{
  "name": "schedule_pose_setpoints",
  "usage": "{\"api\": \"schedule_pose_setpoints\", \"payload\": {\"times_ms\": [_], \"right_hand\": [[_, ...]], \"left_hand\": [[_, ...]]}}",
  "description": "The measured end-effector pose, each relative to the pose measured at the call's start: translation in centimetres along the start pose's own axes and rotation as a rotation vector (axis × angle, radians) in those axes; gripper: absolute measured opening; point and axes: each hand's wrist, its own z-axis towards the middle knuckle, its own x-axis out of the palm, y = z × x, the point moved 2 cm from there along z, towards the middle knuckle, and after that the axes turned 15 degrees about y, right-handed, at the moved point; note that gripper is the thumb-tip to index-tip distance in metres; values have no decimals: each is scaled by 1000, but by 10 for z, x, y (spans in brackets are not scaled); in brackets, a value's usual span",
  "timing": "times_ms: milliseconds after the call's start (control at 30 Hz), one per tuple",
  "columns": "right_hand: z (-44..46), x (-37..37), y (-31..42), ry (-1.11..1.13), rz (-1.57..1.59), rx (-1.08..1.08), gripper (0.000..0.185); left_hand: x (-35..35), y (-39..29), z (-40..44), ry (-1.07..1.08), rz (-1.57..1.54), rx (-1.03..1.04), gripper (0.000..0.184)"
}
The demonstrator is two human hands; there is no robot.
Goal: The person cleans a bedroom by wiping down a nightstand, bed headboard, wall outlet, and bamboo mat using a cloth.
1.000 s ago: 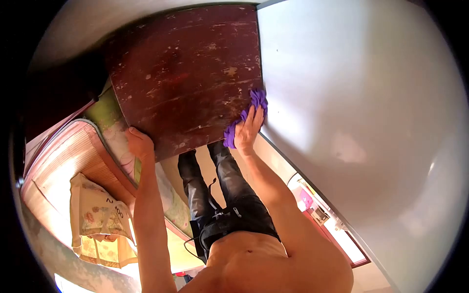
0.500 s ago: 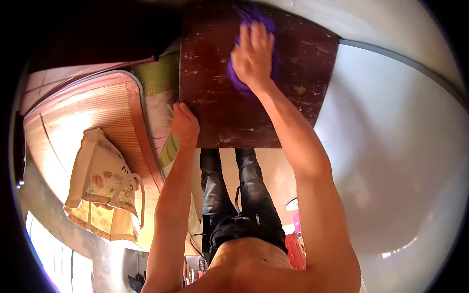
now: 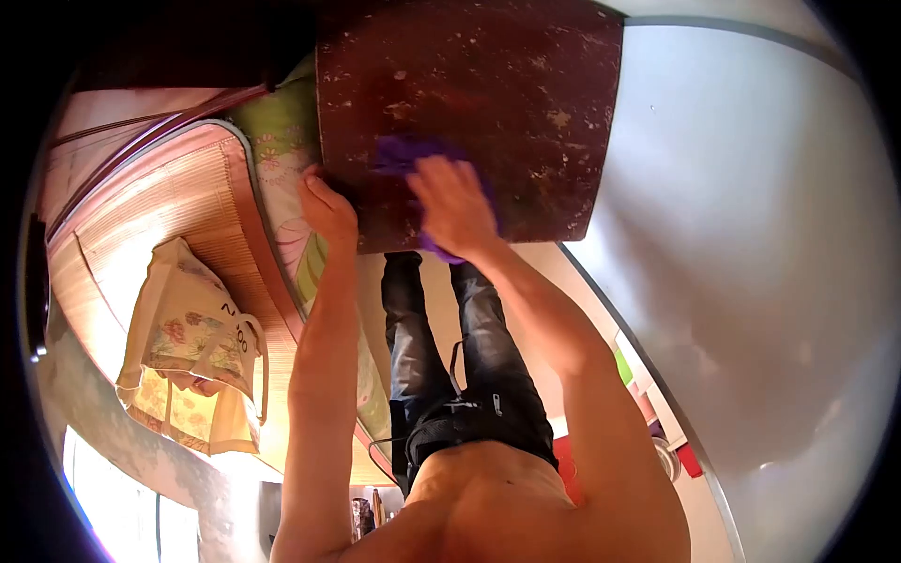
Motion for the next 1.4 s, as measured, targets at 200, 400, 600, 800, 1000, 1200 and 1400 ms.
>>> {"api": "schedule_pose_setpoints", "payload": {"times_ms": [200,400,600,800,1000,1200,1400], "right_hand": [[-95,-17,-116,-300,-91,480,60],[34,-54,-80,-345,0,465,56],[146,-23,39,-385,-68,23,53],[30,8,51,-60,45,-138,43],[-93,10,-86,-293,-155,362,61],[-22,15,0,-211,-115,390,51],[78,38,118,-49,-170,-24,52]], "left_hand": [[2,0,0,39,44,-3,41],[5,3,6,48,-96,32,43],[5,14,7,49,-425,77,48],[-4,45,0,106,-839,-174,49],[-14,70,-60,430,-961,-288,67],[-16,62,-65,486,-1086,-350,84],[-26,51,-62,524,-1281,-418,82]]}}
